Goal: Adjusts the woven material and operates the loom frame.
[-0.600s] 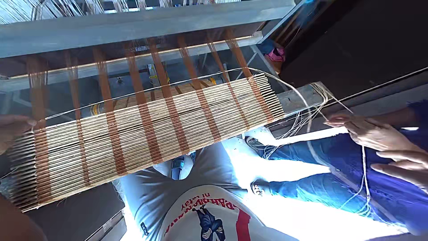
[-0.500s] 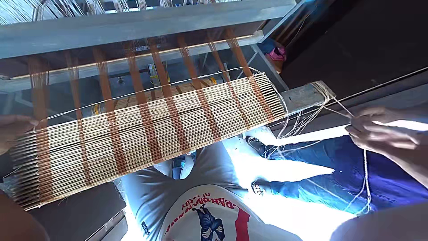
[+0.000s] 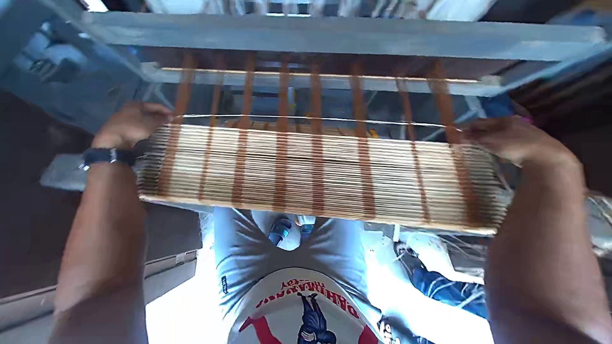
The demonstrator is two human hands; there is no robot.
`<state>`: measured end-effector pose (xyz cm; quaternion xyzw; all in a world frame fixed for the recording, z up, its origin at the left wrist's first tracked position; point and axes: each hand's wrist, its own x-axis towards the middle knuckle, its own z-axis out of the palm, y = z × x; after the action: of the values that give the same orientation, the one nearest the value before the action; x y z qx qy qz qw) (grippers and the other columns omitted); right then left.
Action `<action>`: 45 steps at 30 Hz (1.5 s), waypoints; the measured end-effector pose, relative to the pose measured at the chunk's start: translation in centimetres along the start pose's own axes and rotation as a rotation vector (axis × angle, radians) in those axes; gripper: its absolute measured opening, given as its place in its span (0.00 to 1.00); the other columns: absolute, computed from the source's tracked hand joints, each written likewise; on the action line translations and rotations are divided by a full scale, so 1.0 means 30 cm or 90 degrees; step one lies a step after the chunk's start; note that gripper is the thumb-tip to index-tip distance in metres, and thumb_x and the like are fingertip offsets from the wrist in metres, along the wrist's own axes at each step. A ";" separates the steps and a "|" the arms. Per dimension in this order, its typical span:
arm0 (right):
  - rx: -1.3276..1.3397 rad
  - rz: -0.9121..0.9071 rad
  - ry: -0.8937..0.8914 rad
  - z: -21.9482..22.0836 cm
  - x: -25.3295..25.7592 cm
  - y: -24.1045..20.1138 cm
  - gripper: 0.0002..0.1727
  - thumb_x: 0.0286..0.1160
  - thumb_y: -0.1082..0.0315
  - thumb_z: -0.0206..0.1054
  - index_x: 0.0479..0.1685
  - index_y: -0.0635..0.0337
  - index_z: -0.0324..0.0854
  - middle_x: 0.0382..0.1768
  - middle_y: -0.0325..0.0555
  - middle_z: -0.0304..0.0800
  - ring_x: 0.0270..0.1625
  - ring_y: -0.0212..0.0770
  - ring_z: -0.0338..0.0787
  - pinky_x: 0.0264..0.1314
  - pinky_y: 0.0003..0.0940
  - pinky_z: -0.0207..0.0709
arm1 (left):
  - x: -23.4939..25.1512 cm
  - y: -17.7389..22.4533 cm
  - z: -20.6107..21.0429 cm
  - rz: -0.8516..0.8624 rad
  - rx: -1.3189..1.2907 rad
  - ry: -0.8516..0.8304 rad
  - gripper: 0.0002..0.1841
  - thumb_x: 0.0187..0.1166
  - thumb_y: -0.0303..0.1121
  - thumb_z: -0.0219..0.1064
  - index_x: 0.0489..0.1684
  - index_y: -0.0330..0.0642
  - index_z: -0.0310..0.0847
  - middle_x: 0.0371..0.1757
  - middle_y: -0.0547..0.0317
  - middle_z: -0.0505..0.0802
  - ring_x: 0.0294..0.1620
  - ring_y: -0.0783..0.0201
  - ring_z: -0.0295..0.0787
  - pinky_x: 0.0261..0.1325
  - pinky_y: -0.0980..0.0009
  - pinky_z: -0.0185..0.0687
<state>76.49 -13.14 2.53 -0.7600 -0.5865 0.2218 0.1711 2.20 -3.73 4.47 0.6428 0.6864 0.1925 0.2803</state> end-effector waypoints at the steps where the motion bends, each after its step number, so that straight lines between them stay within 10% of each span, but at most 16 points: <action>1: 0.051 0.022 -0.014 -0.006 0.002 0.006 0.16 0.92 0.65 0.58 0.64 0.66 0.83 0.55 0.62 0.89 0.54 0.52 0.87 0.62 0.59 0.79 | 0.005 0.005 -0.004 -0.001 0.005 -0.003 0.11 0.88 0.35 0.65 0.58 0.40 0.88 0.52 0.44 0.91 0.50 0.51 0.87 0.57 0.43 0.80; 5: 0.169 0.086 0.031 0.008 0.006 -0.029 0.15 0.92 0.68 0.55 0.64 0.67 0.81 0.46 0.48 0.89 0.40 0.26 0.85 0.50 0.27 0.81 | 0.092 0.022 -0.020 -0.028 -0.050 -0.005 0.15 0.90 0.39 0.60 0.65 0.42 0.84 0.54 0.48 0.93 0.53 0.56 0.90 0.57 0.49 0.83; 15: 0.144 0.106 0.160 0.054 0.128 -0.060 0.17 0.95 0.65 0.53 0.61 0.71 0.81 0.32 0.46 0.81 0.26 0.25 0.78 0.35 0.22 0.77 | 0.334 0.189 0.039 -0.158 -0.223 0.053 0.21 0.85 0.53 0.65 0.64 0.49 0.85 0.51 0.62 0.95 0.50 0.63 0.91 0.50 0.56 0.86; 18: 0.139 0.103 0.166 0.071 0.133 -0.056 0.19 0.96 0.64 0.50 0.65 0.71 0.77 0.36 0.48 0.77 0.29 0.27 0.75 0.39 0.27 0.76 | 0.335 0.202 0.047 -0.190 -0.187 0.013 0.18 0.81 0.51 0.69 0.58 0.49 0.86 0.42 0.66 0.97 0.40 0.68 0.94 0.42 0.62 0.87; 25: 0.073 0.103 0.181 0.105 0.163 -0.007 0.23 0.94 0.61 0.49 0.70 0.72 0.75 0.52 0.70 0.83 0.41 0.49 0.81 0.53 0.54 0.77 | 0.204 0.189 -0.018 -0.196 -0.099 -0.013 0.17 0.86 0.46 0.65 0.61 0.47 0.88 0.48 0.62 0.96 0.54 0.62 0.91 0.56 0.50 0.81; 34: 0.050 0.091 0.204 0.108 0.121 0.025 0.23 0.93 0.62 0.48 0.68 0.73 0.77 0.54 0.72 0.83 0.44 0.52 0.80 0.56 0.57 0.75 | 0.043 0.065 -0.001 -0.133 -0.127 -0.031 0.14 0.86 0.46 0.65 0.48 0.47 0.92 0.44 0.59 0.95 0.43 0.65 0.89 0.49 0.58 0.84; 41: -0.001 0.140 0.235 0.100 0.031 -0.024 0.23 0.92 0.62 0.49 0.70 0.71 0.79 0.65 0.77 0.83 0.69 0.70 0.83 0.73 0.71 0.68 | 0.037 0.054 0.011 -0.108 -0.155 -0.056 0.26 0.94 0.54 0.48 0.39 0.48 0.88 0.39 0.62 0.93 0.40 0.65 0.89 0.46 0.59 0.84; 45: 0.043 0.141 0.241 0.110 0.015 -0.041 0.23 0.92 0.63 0.47 0.72 0.71 0.76 0.60 0.72 0.84 0.55 0.57 0.85 0.66 0.60 0.74 | 0.026 0.051 0.016 -0.115 -0.232 -0.053 0.26 0.93 0.54 0.49 0.43 0.45 0.89 0.41 0.59 0.95 0.42 0.64 0.92 0.49 0.60 0.88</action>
<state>73.81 -12.39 0.32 -0.8418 -0.4490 0.1120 0.2779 3.67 -2.87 4.95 0.5248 0.6829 0.2607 0.4362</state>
